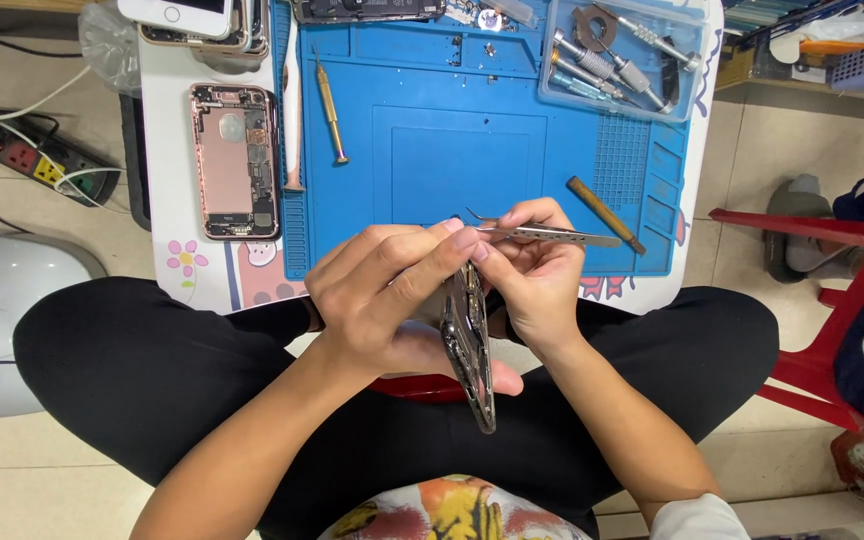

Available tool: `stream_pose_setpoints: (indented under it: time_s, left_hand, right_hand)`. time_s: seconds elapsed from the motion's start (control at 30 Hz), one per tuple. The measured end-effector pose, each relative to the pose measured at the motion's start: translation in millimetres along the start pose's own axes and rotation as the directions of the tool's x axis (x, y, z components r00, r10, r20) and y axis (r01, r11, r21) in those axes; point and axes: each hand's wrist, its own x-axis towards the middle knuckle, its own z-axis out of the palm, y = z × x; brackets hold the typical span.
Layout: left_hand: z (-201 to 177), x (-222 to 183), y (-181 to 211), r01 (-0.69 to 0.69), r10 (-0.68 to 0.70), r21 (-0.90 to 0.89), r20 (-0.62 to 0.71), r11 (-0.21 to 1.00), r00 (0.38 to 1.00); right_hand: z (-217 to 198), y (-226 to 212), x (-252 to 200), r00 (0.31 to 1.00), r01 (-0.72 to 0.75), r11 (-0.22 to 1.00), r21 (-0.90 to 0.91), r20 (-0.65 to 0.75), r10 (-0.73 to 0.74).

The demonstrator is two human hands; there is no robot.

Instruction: The person uses tweezers and a screwdriver to work on the internal components of a disassembled smartphone. They carefully manipulate small parts and connectors on the device's motherboard while it rests on a blue work mat.

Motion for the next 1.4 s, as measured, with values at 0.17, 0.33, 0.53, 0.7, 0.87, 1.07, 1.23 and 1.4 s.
stream_pose_setpoints:
  time_s: [0.17, 0.33, 0.53, 0.7, 0.87, 1.07, 1.23, 1.4]
  left_hand:
    - [2.1, -5.4, 0.0, 0.008, -0.008, 0.022, 0.008, 1.0, 1.0]
    - [-3.2, -9.2, -6.4, -0.038, 0.016, 0.133, 0.164, 0.99, 0.986]
    - [0.6, -6.1, -29.3, 0.232, -0.319, 0.313, 0.265, 0.921, 0.91]
    - [2.8, -4.3, -39.4, 0.391, -0.454, 0.266, 0.248, 0.881, 0.856]
    - [2.4, -11.5, -45.3, 0.377, -0.47, 0.323, 0.29, 0.868, 0.833]
    - [-1.4, -6.6, -41.9, 0.409, -0.507, 0.33, 0.313, 0.851, 0.803]
    - [-4.2, 0.5, -36.9, 0.436, -0.53, 0.319, 0.329, 0.842, 0.782]
    - [-4.5, 4.4, -33.0, 0.47, -0.497, 0.163, 0.322, 0.868, 0.806]
  right_hand:
    - [-1.2, 1.2, 0.2, 1.0, 0.019, 1.0, -0.013, 0.008, -0.019]
    - [13.0, -15.2, 2.4, 0.999, 0.035, 0.997, -0.073, 0.031, -0.033]
    - [-0.3, 7.4, 37.7, 0.997, 0.068, 0.933, -0.355, -0.015, -0.078]
    - [7.5, 18.2, 67.9, 0.924, 0.36, 0.745, -0.561, 0.102, -0.369]
    - [32.3, 22.0, 108.1, 0.847, 0.482, 0.621, -0.618, 0.148, -0.511]
    - [53.1, 41.8, 139.5, 0.827, 0.491, 0.577, -0.653, 0.142, -0.544]
    - [56.3, 42.6, 139.8, 0.83, 0.479, 0.542, -0.691, 0.156, -0.535]
    - [59.6, 40.0, 141.7, 0.828, 0.484, 0.538, -0.69, 0.162, -0.536]
